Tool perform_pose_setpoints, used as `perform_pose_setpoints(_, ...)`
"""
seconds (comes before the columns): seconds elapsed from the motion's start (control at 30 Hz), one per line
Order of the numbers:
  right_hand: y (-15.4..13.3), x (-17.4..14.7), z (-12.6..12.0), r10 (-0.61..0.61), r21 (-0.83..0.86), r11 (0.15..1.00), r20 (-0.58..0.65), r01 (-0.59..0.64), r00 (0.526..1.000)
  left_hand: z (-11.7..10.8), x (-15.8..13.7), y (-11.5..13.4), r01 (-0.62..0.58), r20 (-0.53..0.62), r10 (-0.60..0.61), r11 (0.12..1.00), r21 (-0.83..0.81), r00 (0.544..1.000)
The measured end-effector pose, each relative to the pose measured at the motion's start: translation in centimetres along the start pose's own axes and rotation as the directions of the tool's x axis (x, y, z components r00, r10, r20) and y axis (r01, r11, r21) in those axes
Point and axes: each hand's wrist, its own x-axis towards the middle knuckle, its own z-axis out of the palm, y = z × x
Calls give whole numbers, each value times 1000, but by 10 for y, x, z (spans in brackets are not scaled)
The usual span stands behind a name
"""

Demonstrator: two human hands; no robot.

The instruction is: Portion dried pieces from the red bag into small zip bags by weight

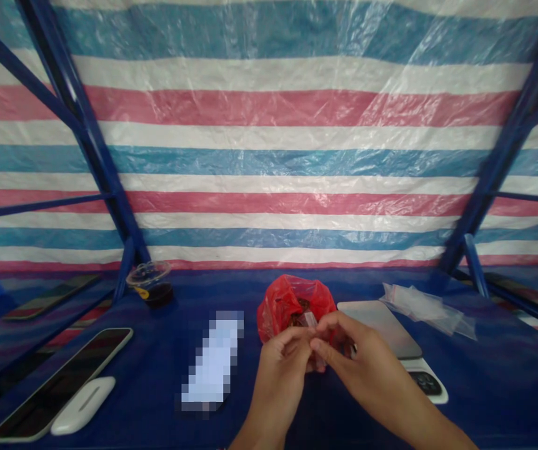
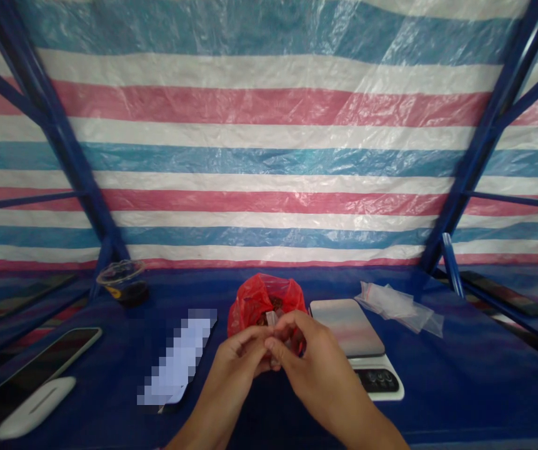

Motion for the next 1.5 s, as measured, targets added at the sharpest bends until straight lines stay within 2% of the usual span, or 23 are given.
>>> perform_pose_setpoints(0.13,4,5,0,53,6,999,-10,-53,999,-4,1,-3,36,-13,-36,999,-1,999)
perform_pose_setpoints(0.33,2,4,3,26,-96,995,-35,-30,999,-11,3,-4,36,-32,-33,996,78,999)
perform_pose_setpoints(0.43,5,4,2,33,-101,994,-36,-36,999,-10,3,-5,-36,-3,37,985,167,999)
perform_pose_setpoints(0.5,9,6,1,59,-103,992,-82,-67,995,-9,1,-6,-91,-8,96,961,262,995)
perform_pose_setpoints(0.63,15,7,-3,54,-170,981,-227,-95,972,-6,-3,-7,-196,-39,256,821,537,966)
perform_pose_setpoints(0.7,16,6,-3,3,-180,983,-227,-46,974,-5,-3,-5,-252,-39,345,754,607,938)
perform_pose_setpoints(0.73,15,5,-3,-29,-171,985,-219,-9,975,-5,-3,-4,-275,-39,371,751,600,928)
perform_pose_setpoints(0.83,15,4,-5,-85,-81,994,-228,68,970,-5,0,1,-314,-47,376,831,459,925)
perform_pose_setpoints(0.9,17,5,-7,-36,42,998,-238,48,971,-5,2,3,-325,-43,362,876,356,931)
perform_pose_setpoints(0.97,18,5,-9,55,182,983,-182,-21,982,-6,2,5,-341,-29,365,893,295,931)
perform_pose_setpoints(1.03,19,5,-11,151,314,941,-65,-123,986,-7,2,6,-350,-2,363,898,268,932)
perform_pose_setpoints(1.1,23,5,-12,224,413,885,28,-215,974,-8,3,5,-343,20,351,897,279,936)
perform_pose_setpoints(1.13,26,6,-13,255,456,857,34,-242,966,-9,4,4,-334,22,342,898,286,939)
perform_pose_setpoints(1.2,35,10,-13,309,519,817,-29,-250,951,-11,7,2,-309,-10,326,906,290,945)
perform_pose_setpoints(1.27,46,15,-12,334,537,818,-151,-207,930,-13,10,1,-286,-86,323,911,296,942)
perform_pose_setpoints(1.33,53,19,-9,293,479,869,-291,-126,911,-15,12,0,-266,-162,333,904,334,929)
perform_pose_setpoints(1.4,54,21,-4,173,330,943,-380,-41,909,-17,12,1,-251,-201,347,887,388,916)
perform_pose_setpoints(1.5,50,21,2,6,28,1000,-363,5,932,-19,12,0,-245,-206,364,862,444,908)
